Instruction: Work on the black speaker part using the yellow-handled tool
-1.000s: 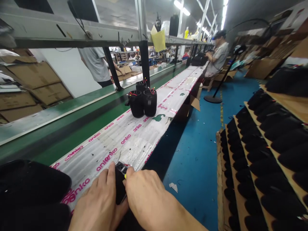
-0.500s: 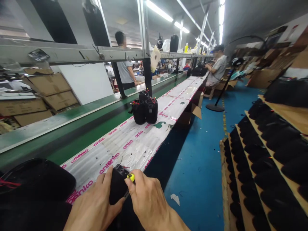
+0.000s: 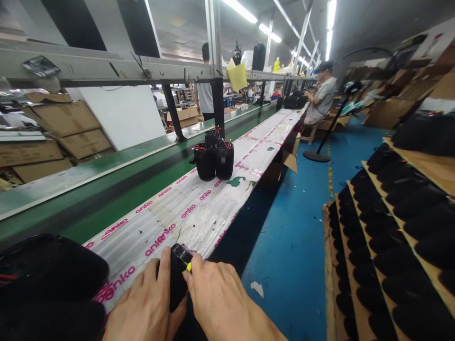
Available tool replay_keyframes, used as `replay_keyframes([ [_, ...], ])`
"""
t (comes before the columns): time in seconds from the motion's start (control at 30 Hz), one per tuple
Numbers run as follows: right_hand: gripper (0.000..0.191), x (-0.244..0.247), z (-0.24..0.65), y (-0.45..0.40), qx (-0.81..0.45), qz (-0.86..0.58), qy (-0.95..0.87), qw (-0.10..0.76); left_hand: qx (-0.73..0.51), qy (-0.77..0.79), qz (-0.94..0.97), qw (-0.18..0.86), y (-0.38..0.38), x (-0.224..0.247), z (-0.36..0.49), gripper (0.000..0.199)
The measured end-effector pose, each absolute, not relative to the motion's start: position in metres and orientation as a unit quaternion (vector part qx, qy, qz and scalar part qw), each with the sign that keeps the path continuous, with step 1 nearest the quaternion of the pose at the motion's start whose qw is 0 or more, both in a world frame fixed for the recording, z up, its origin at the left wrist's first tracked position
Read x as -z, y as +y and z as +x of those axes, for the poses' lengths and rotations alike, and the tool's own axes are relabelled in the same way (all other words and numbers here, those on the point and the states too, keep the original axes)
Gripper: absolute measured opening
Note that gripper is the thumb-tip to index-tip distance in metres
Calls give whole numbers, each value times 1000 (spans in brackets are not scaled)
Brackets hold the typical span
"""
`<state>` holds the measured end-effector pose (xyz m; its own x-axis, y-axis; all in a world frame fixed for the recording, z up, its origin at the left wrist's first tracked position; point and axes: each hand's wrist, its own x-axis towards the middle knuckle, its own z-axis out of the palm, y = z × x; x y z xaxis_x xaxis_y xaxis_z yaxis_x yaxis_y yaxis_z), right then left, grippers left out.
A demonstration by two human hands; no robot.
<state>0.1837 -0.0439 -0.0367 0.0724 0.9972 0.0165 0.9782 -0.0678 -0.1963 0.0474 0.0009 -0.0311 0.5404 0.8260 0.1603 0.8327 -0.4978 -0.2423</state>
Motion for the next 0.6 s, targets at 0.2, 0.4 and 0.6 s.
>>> replay_keyframes([
  [0.2,11,36,182,-46,-63,-737,-669,73,1,-475,-862,174,-4,31,50,64],
  [0.4,11,40,181,-47,-18,-736,-673,71,-4,-473,-861,188,-5,31,53,62],
  [0.6,9,36,178,-38,-12,-742,-669,34,-10,-475,-862,177,-2,35,53,61],
])
